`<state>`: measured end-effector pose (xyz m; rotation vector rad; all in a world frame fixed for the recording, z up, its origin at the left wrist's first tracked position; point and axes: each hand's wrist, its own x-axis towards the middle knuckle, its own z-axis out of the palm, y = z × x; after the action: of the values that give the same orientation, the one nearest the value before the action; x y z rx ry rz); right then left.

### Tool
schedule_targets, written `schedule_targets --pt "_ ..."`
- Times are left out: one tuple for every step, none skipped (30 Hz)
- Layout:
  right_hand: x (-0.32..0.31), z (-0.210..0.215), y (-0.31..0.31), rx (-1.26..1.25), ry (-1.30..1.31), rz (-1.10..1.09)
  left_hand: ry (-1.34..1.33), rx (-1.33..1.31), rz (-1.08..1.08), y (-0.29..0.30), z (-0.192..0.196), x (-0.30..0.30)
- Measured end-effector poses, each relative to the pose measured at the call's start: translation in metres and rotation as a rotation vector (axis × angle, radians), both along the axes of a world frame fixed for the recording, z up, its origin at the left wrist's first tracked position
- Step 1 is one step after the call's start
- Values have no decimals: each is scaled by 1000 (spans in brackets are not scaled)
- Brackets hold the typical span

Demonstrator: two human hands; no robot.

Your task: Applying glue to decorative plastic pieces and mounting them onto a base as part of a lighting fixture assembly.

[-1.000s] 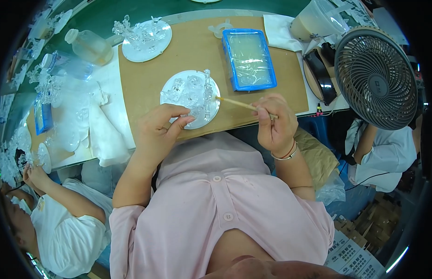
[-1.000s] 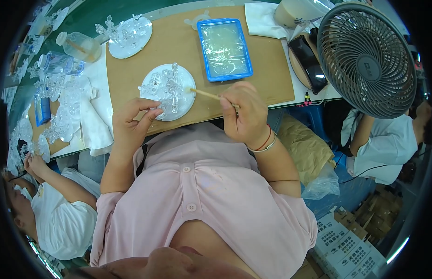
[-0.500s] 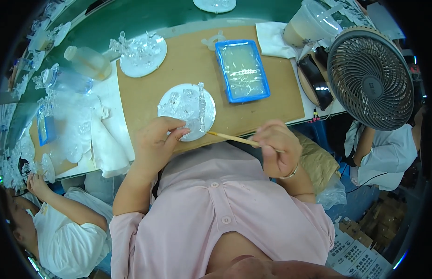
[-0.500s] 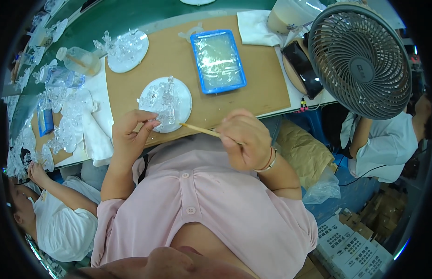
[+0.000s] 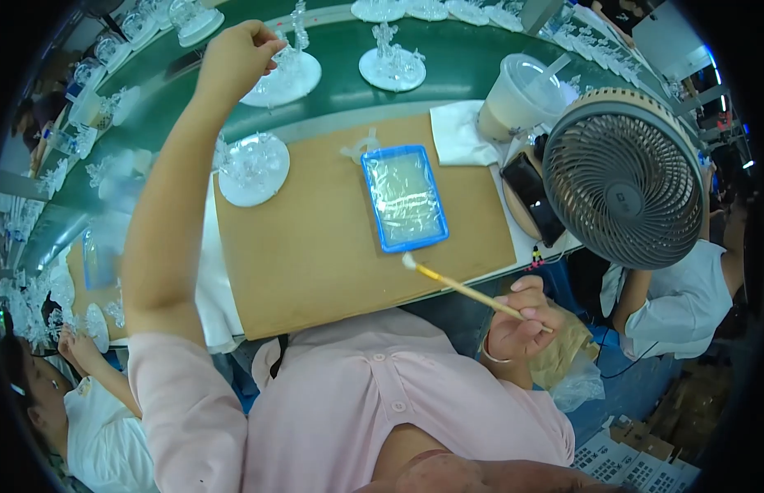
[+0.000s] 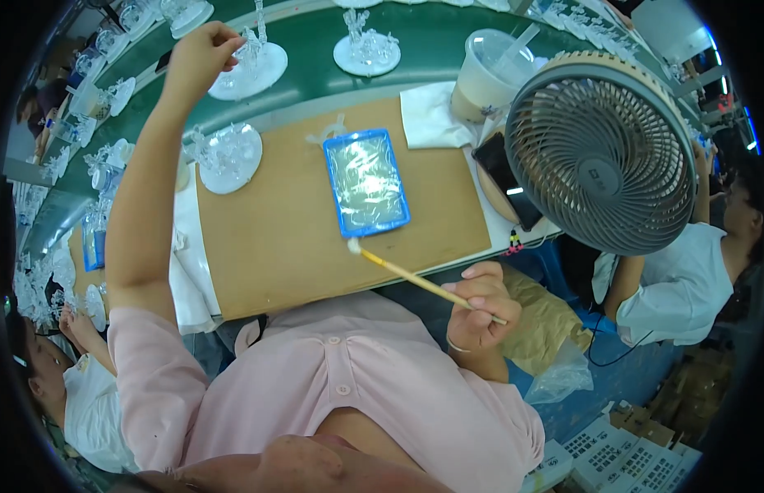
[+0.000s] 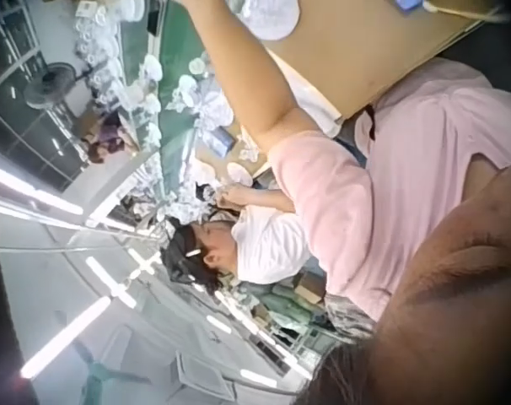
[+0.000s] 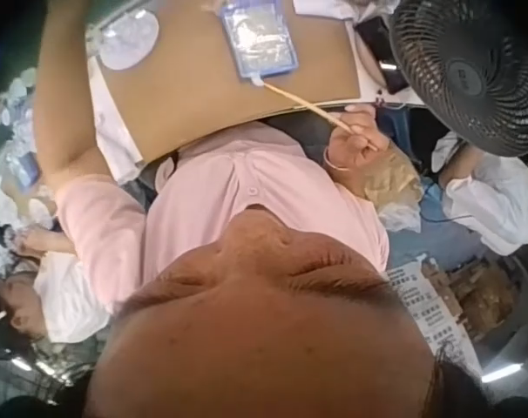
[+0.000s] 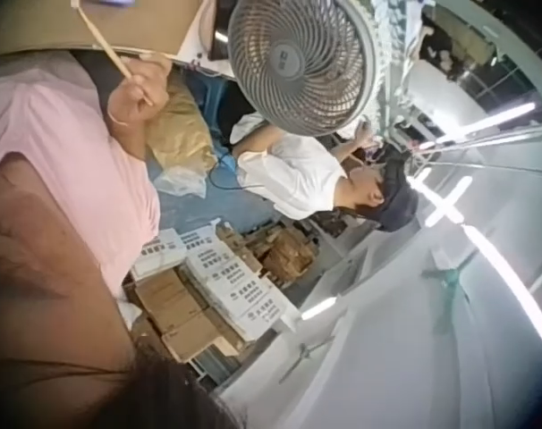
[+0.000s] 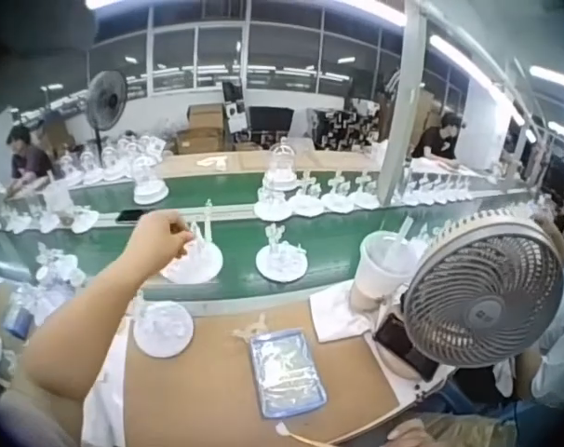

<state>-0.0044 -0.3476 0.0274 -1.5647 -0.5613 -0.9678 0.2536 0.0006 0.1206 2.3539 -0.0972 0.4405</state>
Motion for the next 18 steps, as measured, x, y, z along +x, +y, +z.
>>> schedule_targets --pt "2 -2 0 10 -8 -11 35 54 63 14 -12 29" --pt "3 -3 -2 13 -26 -4 31 157 128 26 -25 54" --pt "3 -7 -5 17 -12 -14 37 319 179 42 -42 74" --pt "4 -8 -6 15 7 -38 10 478 236 44 -53 84" --pt "5 -6 -4 30 12 -49 43 552 253 50 -62 87" --pt "6 -5 -4 32 3 -35 78 623 274 57 -64 87" --pt "6 -7 -6 31 14 -70 131 620 220 47 -57 82" --pt "6 -8 -8 30 24 -100 186 617 172 38 -51 73" --pt "6 -6 -7 30 38 -89 214 688 45 41 -42 59" --pt "5 -8 -7 39 34 -75 208 688 -79 41 -36 41" --pt "6 -10 -6 57 45 -62 294 674 -156 33 -21 14" --pt "9 -12 -3 77 57 -48 289 723 -172 31 -13 -14" --pt "11 -13 1 84 58 -28 290 770 -180 33 -9 -41" --pt "12 -12 5 73 56 -7 300 772 -159 38 -9 -62" --pt "13 -12 10 62 54 13 339 760 -171 44 -12 -78" --pt "13 -11 14 66 54 33 377 747 -184 50 -15 -89" --pt "11 -10 15 51 58 33 385 747 -166 52 -24 -89" --pt "11 -8 19 41 55 56 364 751 -145 55 -32 -90"
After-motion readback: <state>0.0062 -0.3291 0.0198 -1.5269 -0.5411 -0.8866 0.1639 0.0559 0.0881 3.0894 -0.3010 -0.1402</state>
